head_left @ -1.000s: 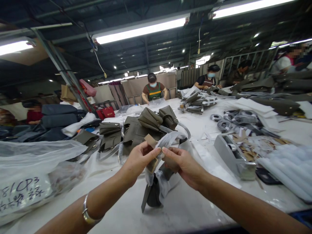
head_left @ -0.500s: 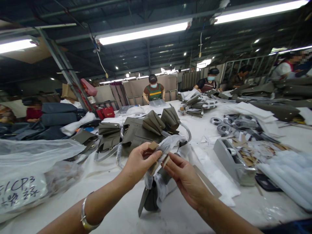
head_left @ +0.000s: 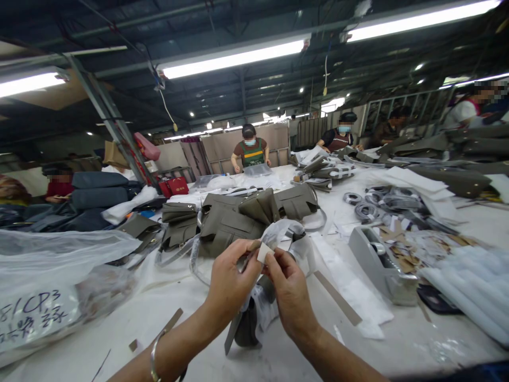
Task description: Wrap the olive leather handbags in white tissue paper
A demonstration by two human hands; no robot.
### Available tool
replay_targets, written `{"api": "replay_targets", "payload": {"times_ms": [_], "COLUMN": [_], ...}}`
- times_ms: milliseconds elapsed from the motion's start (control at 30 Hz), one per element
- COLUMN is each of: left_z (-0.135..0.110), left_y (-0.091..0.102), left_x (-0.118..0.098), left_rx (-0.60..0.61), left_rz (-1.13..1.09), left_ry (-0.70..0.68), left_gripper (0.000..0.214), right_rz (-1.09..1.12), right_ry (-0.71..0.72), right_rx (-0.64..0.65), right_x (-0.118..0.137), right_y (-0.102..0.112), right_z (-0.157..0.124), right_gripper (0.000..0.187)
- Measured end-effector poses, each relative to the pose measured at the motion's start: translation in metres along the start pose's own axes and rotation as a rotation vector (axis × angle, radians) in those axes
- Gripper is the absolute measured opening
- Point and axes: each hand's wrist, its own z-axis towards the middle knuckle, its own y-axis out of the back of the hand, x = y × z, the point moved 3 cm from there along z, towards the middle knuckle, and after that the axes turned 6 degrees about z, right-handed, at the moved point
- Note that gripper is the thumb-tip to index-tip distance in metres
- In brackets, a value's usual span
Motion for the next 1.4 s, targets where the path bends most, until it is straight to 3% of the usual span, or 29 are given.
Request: {"api": "replay_targets", "payload": {"times_ms": [133,267,500,600,733,867,1033,1167,1267,1400], "left_z": [-0.006,-0.011,-0.023,-0.031,-0.037,-0.042,-0.046,-0.045,-0.038,-0.027], "left_y": [0.005,0.005,-0.001,-0.004,-0.015,-0.027,-0.035,-0.026,-0.009,0.001], "left_x": [-0.010,-0.014,-0.012,-0.017,-0.026,-0.029,-0.024,-0.023,-0.016,0.005], "left_rx": [0.012,-0.018,-0.275,-0.372,-0.369,-0.342,-0.325,-0.244,-0.141,0.024], "left_rz": [0.057,0.235,0.403,0.490,0.640,0.759,0.786,0.593,0.321,0.050], "left_ry": [-0.080,-0.070,-0.104,-0.183,-0.316,-0.339,-0.271,-0.228,-0.019,0.292], "left_gripper": [0.028,0.030,0.019,0.023,0.034,0.049,0.060,0.050,0.037,0.051], "right_rz": [-0.026,-0.009,0.009,0.039,0.111,0.079,0.065,0.076,0.091,0.110], "right_ry": [-0.008,-0.048,-0.088,-0.101,-0.092,-0.076,-0.101,-0.090,-0.122,-0.109], "right_rx": [-0.024,-0.028,-0.051,-0.027,-0.024,-0.056,0.004,0.002,0.030,0.032], "right_x": [-0.001,0.002,0.005,0.002,0.001,0.008,0.014,0.018,0.019,0.018], "right_y": [0.002,0.001,-0.001,0.000,0.003,0.005,0.005,0.010,0.012,0.011], "right_z": [-0.001,-0.004,-0.007,-0.006,-0.005,-0.005,-0.008,-0.004,-0.002,-0.002], "right_gripper": [0.031,0.032,0.033,0.032,0.031,0.033,0.035,0.028,0.026,0.027]}}
